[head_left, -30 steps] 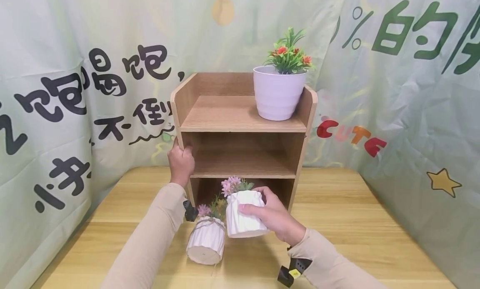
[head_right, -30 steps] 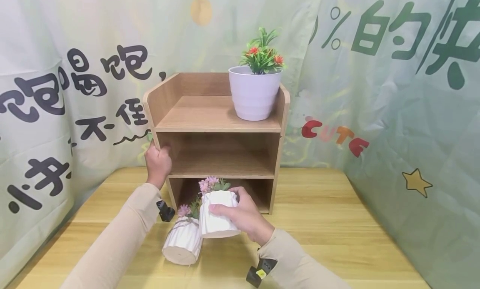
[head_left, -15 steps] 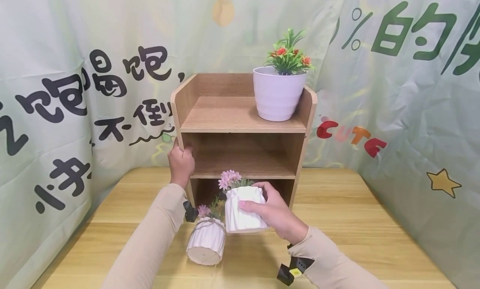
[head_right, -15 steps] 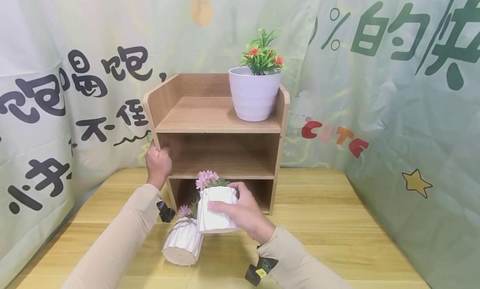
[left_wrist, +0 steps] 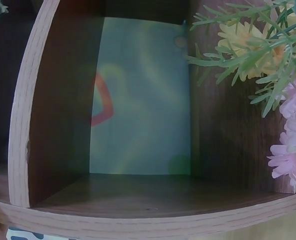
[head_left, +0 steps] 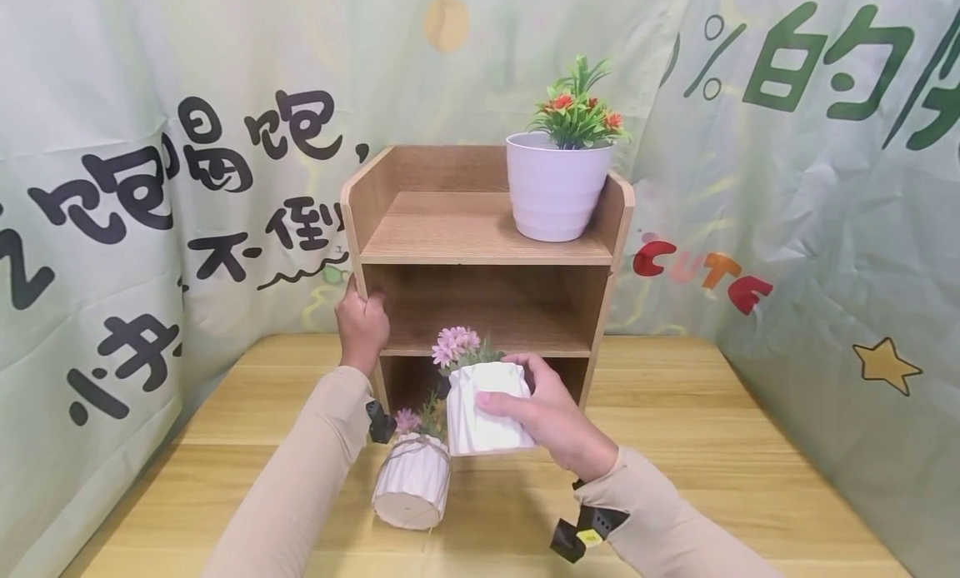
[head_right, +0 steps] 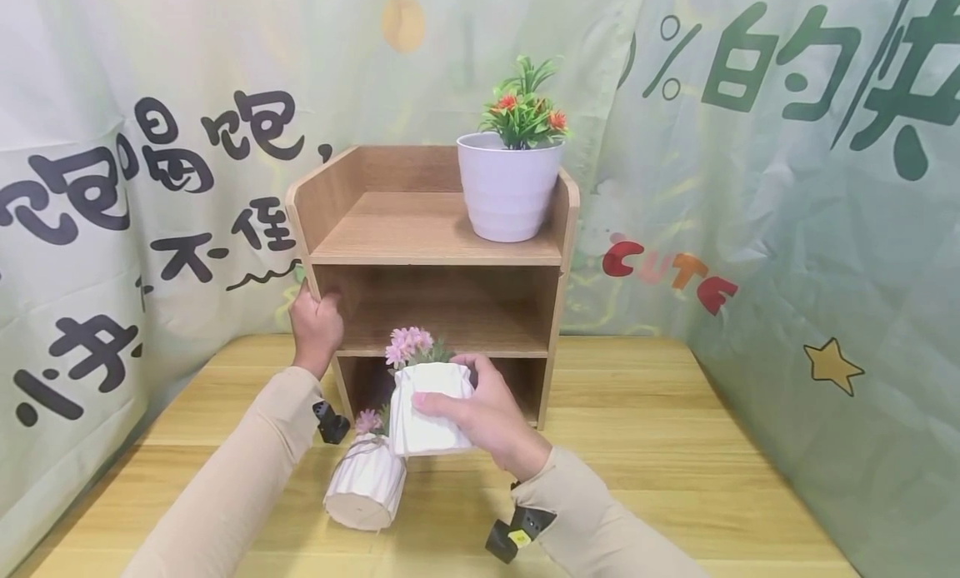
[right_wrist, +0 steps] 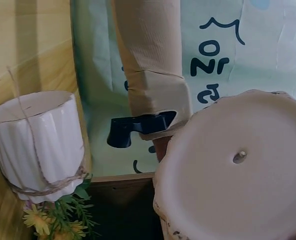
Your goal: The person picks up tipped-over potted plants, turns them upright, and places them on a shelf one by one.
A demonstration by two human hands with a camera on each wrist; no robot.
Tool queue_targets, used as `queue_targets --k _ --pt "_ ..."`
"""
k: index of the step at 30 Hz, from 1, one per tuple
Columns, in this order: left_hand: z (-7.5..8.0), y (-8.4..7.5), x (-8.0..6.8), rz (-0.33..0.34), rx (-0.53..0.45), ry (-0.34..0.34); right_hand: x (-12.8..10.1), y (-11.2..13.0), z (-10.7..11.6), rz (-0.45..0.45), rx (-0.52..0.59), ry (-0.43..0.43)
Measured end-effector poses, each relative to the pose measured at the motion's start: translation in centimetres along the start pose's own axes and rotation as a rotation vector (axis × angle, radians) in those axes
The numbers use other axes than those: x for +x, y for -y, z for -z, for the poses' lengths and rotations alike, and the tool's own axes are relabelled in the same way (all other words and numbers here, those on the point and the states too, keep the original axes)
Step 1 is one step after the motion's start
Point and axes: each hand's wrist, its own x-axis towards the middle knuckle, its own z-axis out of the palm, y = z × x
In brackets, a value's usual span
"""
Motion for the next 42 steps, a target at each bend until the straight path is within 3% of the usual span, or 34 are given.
queue_targets --k 16,42 --pt "-0.1 0.2 0.2 -0.004 0.013 -0.011 0.2 1.7 0.0 0.061 0.055 0.006" --pt "-0.1 0.2 -0.1 0.011 0.016 -0.008 0.7 4.0 0.2 0.158 0.031 0.029"
